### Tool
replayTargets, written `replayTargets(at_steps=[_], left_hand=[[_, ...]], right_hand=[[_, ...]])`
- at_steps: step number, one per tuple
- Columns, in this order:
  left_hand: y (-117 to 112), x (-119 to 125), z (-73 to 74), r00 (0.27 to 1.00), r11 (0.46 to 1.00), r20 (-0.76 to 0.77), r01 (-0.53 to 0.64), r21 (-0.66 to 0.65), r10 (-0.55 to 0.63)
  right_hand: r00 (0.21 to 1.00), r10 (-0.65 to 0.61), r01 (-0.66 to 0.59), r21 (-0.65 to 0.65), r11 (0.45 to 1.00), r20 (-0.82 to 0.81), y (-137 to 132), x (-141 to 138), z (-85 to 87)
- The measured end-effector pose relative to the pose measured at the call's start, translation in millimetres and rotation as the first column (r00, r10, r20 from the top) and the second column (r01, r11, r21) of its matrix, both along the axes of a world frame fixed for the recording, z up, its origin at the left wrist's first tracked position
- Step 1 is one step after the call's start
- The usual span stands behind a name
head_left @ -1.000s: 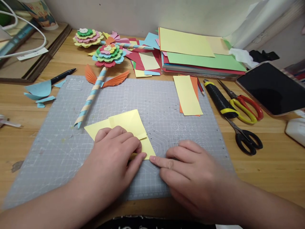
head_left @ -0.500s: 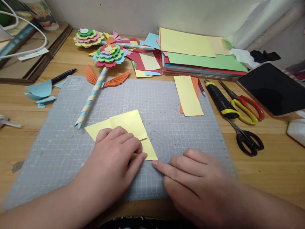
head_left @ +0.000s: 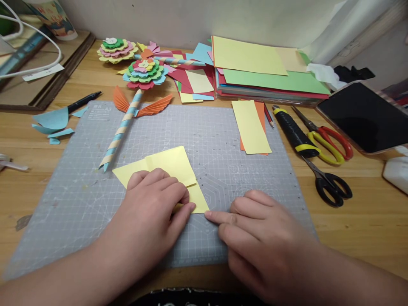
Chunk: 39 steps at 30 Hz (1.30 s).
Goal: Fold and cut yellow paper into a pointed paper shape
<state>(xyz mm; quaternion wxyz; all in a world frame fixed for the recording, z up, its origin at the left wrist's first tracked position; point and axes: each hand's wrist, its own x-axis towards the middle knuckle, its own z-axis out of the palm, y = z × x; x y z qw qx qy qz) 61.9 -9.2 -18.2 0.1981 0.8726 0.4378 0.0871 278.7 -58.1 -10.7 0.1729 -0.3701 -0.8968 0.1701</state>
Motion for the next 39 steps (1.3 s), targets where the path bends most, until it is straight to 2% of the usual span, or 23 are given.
replayTargets(at_steps=[5, 8, 10, 16, 21, 24, 26, 32, 39], left_hand=[[-0.7, 0.0, 1.0, 1.000, 1.000, -0.018, -0.001, -0.013, 0.000], [-1.1, -0.8, 1.4, 1.000, 1.000, -0.020, -0.002, -0.004, 0.002], [-1.0, -0.9, 1.6, 1.000, 1.000, -0.022, -0.002, -0.003, 0.002], [-0.1, 0.0, 2.4, 1.000, 1.000, -0.021, 0.002, 0.007, -0.002], [-4.1, -3.9, 6.2, 0.998, 0.996, -0.055, 0.014, 0.083, -0.010], [-8.1, -8.1, 10.2, 0.995, 0.985, -0.095, 0.013, 0.171, 0.003], [-9.3, -10.8, 12.7, 0.996, 0.983, -0.090, 0.002, 0.184, 0.015], [-6.2, -15.1, 14.3, 0.994, 0.986, -0.112, 0.015, 0.165, 0.004], [-3.5, -13.7, 5.6, 0.986, 0.989, -0.169, 0.009, 0.148, 0.017]], right_hand=[[0.999, -0.014, 0.016, 0.072, 0.997, -0.040, -1.4, 4.2, 1.5], [0.999, 0.030, -0.025, 0.171, 0.985, -0.029, -2.4, 5.1, 0.5], [0.998, 0.064, -0.064, 0.189, 0.980, 0.007, -2.8, 3.8, -0.7], [0.987, 0.117, -0.128, 0.094, 0.987, 0.111, -1.3, -1.1, -4.0], [0.996, 0.067, -0.068, 0.022, 0.997, 0.054, -0.3, -2.3, -3.4], [0.998, 0.059, -0.059, 0.000, 0.998, 0.037, 0.1, -3.0, -2.6], [0.997, 0.060, -0.060, -0.003, 0.998, 0.038, 0.4, -3.2, -2.1], [0.998, 0.054, -0.054, 0.004, 0.999, 0.032, 1.6, -3.9, -2.4], [0.999, 0.044, -0.044, -0.009, 0.999, 0.014, 0.7, -3.9, -1.9]])
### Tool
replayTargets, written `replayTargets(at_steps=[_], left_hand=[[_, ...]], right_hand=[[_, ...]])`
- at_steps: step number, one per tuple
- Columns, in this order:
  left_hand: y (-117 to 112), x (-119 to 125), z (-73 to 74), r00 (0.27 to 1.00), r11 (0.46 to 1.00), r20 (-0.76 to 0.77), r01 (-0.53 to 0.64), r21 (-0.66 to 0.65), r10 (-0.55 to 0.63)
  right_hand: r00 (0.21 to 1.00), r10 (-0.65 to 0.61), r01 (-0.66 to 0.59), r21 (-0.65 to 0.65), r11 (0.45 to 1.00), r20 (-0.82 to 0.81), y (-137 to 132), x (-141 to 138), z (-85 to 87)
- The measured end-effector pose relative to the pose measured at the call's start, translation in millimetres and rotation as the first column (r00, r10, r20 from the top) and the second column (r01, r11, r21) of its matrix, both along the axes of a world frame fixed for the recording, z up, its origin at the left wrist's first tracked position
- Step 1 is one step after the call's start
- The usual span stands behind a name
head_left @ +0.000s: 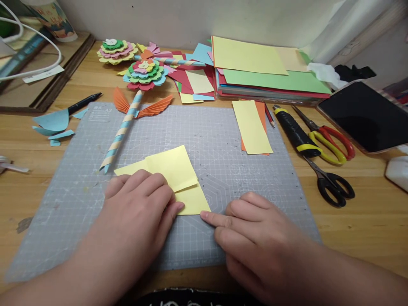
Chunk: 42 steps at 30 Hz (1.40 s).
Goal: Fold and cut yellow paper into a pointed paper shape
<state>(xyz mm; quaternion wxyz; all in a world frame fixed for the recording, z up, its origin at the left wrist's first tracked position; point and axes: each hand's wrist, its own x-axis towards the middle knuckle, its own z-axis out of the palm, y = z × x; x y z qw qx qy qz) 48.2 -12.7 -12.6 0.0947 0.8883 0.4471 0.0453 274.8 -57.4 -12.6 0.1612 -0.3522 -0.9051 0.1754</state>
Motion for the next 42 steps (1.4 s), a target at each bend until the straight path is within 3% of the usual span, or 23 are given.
replayTargets(at_steps=[13, 22, 34, 42], left_hand=[[1.2, 2.7, -2.8, 1.000, 1.000, -0.009, -0.004, -0.029, 0.003], [1.6, 2.8, -2.5, 1.000, 0.998, 0.004, -0.008, -0.056, 0.008], [1.3, -9.3, 8.2, 1.000, 0.999, 0.005, 0.007, 0.054, -0.007], [-30.0, -15.7, 3.4, 0.972, 0.974, 0.135, 0.175, 0.143, -0.194]], right_hand=[[0.999, -0.036, 0.037, 0.031, 0.999, -0.023, 2.1, -3.0, -0.5], [0.999, 0.034, -0.037, 0.096, 0.995, 0.029, 1.7, -3.9, -7.2], [0.999, 0.009, -0.012, 0.058, 0.998, 0.054, 5.8, -11.1, -12.8], [0.998, 0.018, -0.022, 0.077, 0.997, 0.055, 7.5, -10.7, -13.0]])
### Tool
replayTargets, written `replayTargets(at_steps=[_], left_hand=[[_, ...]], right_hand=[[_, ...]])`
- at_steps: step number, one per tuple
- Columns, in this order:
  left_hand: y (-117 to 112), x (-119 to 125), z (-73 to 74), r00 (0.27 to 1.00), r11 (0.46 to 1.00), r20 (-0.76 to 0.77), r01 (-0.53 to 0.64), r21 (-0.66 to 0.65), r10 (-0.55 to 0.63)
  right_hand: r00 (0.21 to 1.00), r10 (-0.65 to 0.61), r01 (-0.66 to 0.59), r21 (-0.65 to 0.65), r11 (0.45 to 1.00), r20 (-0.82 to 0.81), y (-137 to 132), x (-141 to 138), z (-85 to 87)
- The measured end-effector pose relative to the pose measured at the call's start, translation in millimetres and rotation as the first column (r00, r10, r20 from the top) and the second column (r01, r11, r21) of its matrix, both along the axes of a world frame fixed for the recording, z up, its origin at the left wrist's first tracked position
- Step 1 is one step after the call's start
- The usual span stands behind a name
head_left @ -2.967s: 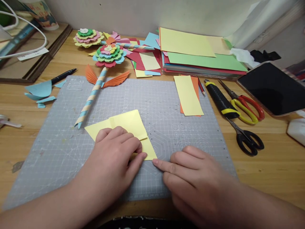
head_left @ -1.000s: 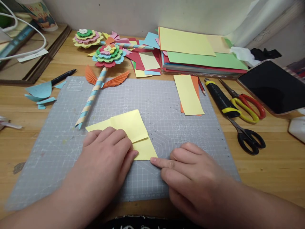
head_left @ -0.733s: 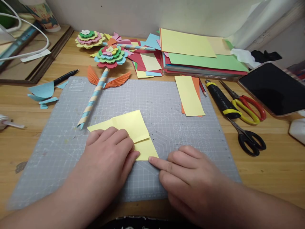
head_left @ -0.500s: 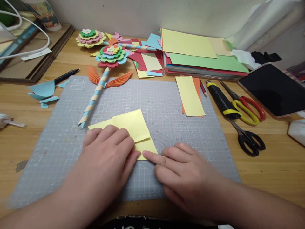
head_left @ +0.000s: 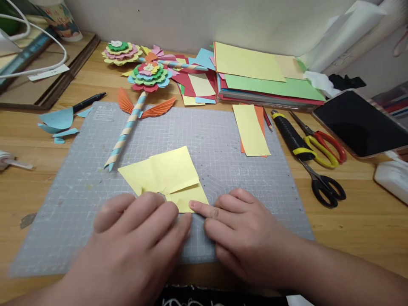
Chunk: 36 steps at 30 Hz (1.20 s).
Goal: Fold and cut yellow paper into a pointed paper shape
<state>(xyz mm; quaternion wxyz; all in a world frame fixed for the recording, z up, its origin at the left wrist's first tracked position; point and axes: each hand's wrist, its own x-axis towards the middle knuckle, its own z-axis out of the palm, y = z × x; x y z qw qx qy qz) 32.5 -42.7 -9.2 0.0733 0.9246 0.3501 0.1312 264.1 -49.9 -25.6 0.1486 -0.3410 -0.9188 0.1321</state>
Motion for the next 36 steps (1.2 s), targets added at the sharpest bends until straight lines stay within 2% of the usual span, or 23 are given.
replayTargets(at_steps=[6, 11, 20, 26, 36], left_hand=[[-1.5, 7.7, -0.8, 0.996, 0.996, -0.038, 0.085, 0.020, -0.084], [1.3, 13.3, 2.4, 0.998, 0.998, -0.033, 0.062, 0.033, -0.061], [-2.2, 16.9, -4.8, 0.997, 0.996, -0.068, 0.048, 0.073, -0.043], [-5.4, 6.7, -1.5, 0.991, 0.978, -0.126, 0.063, 0.197, -0.039], [-11.8, -12.4, 0.9, 0.979, 0.977, -0.202, 0.015, 0.211, 0.028]], right_hand=[[0.998, -0.022, 0.019, -0.046, 0.999, -0.055, 2.4, 1.1, 0.0], [0.995, -0.040, 0.034, -0.069, 0.997, -0.087, 3.7, 1.7, 0.3], [0.995, -0.045, 0.038, -0.076, 0.996, -0.091, 4.1, 1.9, 0.9], [0.997, -0.040, 0.034, -0.093, 0.995, -0.060, 4.3, 2.4, 1.1], [0.998, -0.040, 0.036, -0.086, 0.996, -0.047, 2.6, 2.2, 2.6]])
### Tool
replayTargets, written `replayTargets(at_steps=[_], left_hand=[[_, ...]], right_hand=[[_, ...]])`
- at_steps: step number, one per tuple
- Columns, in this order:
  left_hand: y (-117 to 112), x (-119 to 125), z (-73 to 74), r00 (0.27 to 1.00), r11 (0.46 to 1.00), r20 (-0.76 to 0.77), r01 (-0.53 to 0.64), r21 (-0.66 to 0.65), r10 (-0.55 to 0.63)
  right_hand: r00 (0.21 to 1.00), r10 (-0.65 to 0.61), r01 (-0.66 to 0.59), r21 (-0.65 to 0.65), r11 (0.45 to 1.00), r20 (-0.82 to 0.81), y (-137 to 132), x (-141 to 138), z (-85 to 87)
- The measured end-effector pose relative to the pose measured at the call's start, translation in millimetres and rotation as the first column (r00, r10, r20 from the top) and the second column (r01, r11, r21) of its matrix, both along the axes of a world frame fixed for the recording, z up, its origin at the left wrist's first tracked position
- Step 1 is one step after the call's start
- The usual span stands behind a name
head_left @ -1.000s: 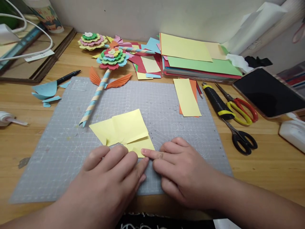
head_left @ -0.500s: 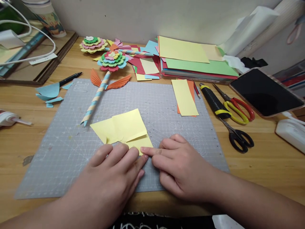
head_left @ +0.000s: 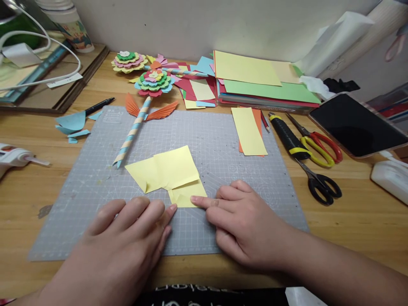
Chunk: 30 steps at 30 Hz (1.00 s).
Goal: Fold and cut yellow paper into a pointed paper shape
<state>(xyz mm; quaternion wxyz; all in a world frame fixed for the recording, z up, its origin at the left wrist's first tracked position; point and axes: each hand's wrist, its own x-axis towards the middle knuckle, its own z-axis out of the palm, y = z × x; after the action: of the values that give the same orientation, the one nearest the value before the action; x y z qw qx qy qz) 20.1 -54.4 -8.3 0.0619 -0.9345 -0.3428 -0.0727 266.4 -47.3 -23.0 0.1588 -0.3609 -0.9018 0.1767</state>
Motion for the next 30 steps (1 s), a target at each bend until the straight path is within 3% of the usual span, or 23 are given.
replayTargets(at_steps=[9, 14, 18, 21, 30], left_hand=[[3.6, -0.2, -8.2, 0.994, 0.991, 0.086, -0.053, -0.124, 0.064], [3.9, 3.5, -14.1, 0.995, 0.992, 0.053, -0.081, -0.096, 0.087], [3.6, 4.6, -15.5, 0.999, 0.999, 0.040, -0.023, -0.031, 0.024], [4.6, 3.9, -17.8, 0.998, 1.000, 0.065, 0.013, 0.001, -0.013], [3.0, 0.3, -17.3, 1.000, 0.999, 0.017, -0.001, -0.040, 0.002]], right_hand=[[0.999, 0.021, -0.023, 0.048, 0.999, 0.048, -3.1, -2.0, 0.5], [0.997, 0.027, -0.034, 0.118, 0.992, 0.066, -5.7, -2.7, -2.8], [0.997, 0.053, -0.064, 0.206, 0.977, 0.057, -9.4, -4.2, -6.0], [0.995, 0.072, -0.083, 0.188, 0.979, 0.063, -12.8, -8.7, -5.8], [0.988, -0.142, 0.128, 0.186, 0.974, 0.060, -20.8, -21.6, 6.8]])
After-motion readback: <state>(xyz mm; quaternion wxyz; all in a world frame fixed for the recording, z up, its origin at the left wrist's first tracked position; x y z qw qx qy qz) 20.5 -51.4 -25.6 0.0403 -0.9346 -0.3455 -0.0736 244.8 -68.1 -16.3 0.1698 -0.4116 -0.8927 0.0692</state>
